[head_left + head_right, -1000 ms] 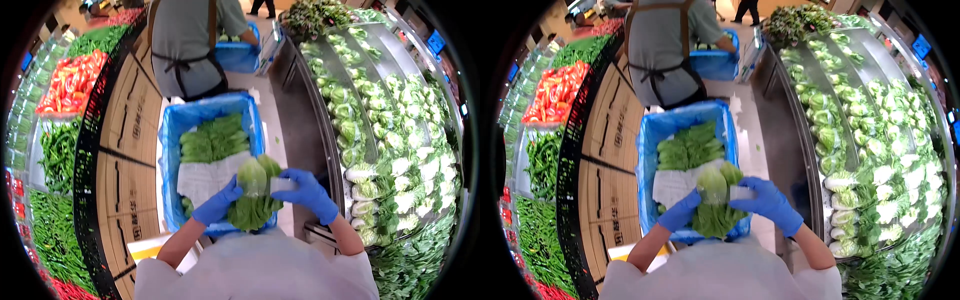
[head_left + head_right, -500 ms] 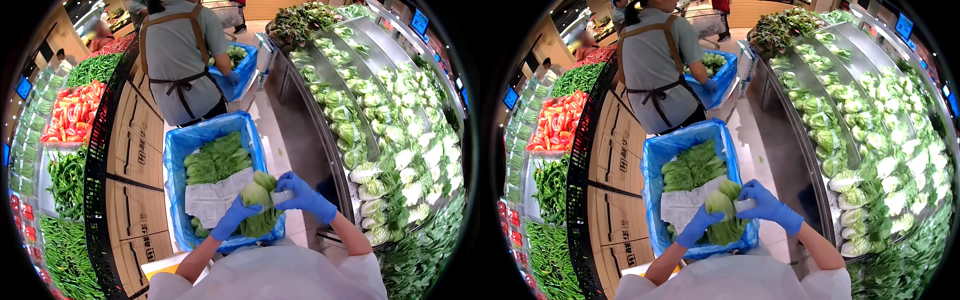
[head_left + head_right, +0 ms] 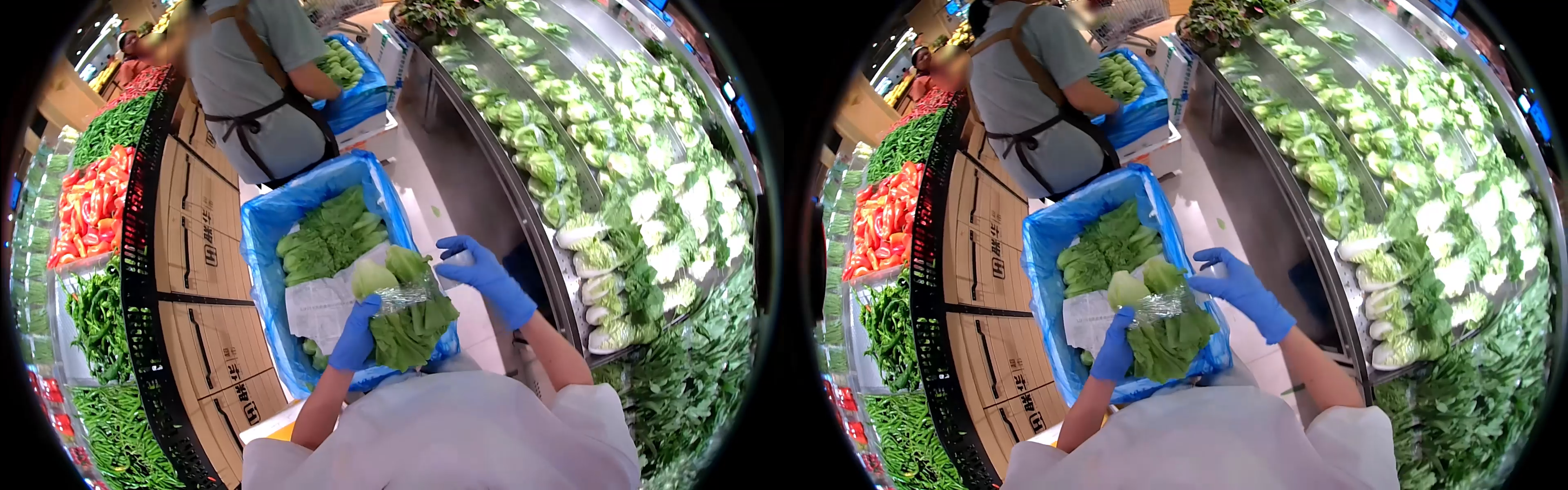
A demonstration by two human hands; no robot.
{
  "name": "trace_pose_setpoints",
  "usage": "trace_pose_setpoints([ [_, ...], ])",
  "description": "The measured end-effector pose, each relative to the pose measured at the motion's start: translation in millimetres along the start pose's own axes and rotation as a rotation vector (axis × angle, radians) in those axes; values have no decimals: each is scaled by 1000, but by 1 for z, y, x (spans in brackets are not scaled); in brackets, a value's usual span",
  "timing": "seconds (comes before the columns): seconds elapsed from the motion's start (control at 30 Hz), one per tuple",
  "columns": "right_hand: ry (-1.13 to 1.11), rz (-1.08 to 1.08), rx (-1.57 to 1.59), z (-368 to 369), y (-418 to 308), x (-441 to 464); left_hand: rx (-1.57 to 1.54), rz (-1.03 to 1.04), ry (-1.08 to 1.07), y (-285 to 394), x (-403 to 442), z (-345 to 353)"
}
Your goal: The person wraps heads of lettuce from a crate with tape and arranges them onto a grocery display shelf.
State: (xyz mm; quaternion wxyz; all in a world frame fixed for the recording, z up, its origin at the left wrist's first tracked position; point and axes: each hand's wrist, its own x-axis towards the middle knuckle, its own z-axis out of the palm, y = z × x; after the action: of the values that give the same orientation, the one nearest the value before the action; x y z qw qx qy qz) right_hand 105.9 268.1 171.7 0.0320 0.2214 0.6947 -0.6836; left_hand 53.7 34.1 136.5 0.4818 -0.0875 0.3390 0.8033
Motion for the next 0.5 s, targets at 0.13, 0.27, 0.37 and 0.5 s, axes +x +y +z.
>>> trace_pose_setpoints([
  [0.13, -110, 117, 158, -7, -47, -33, -149, -91, -140, -20, 5, -35],
  [0.27, 122, 97, -211, -3, -57, -56, -90, -48, -158, -26, 11, -19],
  [0.37, 189, -11, -177, -8, -40, -62, -162, -74, -257, -36, 23, -10],
  [0.5, 220, -1, -146, -23, -25, -71, -38, -47, -133, -47, 33, -1],
])
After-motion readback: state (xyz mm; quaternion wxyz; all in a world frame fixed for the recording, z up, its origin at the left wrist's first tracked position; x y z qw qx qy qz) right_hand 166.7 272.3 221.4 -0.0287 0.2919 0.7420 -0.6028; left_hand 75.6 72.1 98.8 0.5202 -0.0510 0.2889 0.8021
